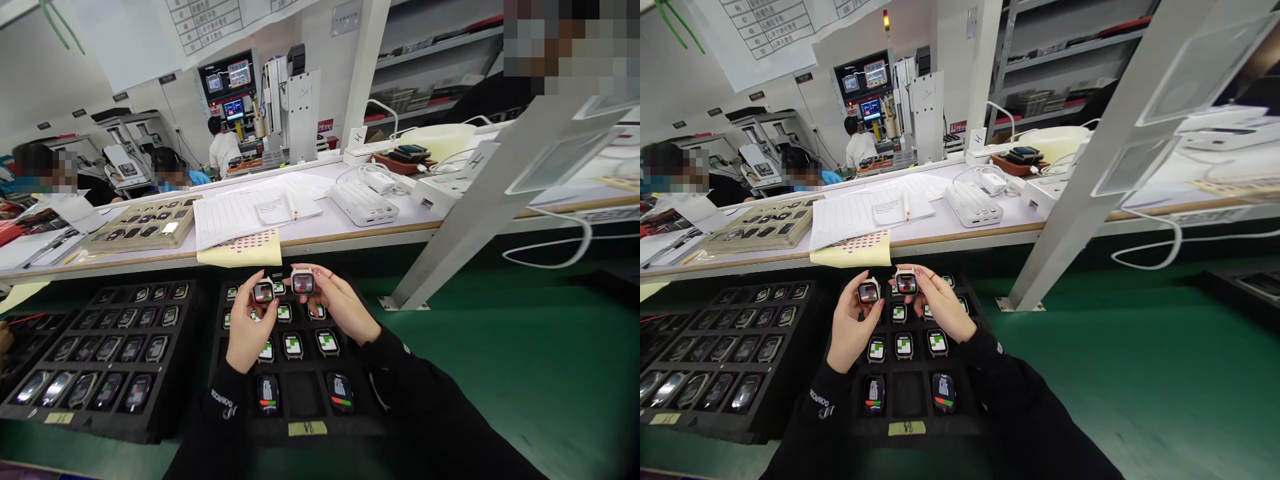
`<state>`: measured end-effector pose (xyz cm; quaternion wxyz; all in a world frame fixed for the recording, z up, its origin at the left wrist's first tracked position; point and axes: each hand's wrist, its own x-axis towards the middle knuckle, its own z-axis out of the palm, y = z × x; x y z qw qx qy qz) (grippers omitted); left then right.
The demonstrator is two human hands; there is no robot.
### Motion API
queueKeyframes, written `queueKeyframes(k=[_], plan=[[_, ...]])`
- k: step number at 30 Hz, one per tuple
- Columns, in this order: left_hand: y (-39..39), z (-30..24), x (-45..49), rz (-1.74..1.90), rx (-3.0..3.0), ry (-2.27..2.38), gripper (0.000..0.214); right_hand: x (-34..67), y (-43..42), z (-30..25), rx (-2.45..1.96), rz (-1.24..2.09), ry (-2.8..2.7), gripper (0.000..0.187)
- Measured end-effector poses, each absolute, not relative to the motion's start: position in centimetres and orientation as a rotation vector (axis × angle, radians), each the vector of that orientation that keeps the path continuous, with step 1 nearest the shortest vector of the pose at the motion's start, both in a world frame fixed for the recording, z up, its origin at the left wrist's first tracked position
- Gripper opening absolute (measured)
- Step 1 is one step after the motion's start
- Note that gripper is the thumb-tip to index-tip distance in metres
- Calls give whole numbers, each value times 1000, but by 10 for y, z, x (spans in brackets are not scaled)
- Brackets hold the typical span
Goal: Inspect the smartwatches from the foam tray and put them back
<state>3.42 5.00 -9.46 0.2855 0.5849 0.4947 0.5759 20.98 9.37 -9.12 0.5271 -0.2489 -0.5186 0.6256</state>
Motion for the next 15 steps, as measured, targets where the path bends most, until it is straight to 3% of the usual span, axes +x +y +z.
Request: queueKeyframes(k=[10,15], plan=[[49,-97,32,1510,1597,1230,44,213,93,-91,-529,1548,-1270,49],[48,-97,31,1502,1589,1203,45,213,91,-92,-499,1496,-1383,57]])
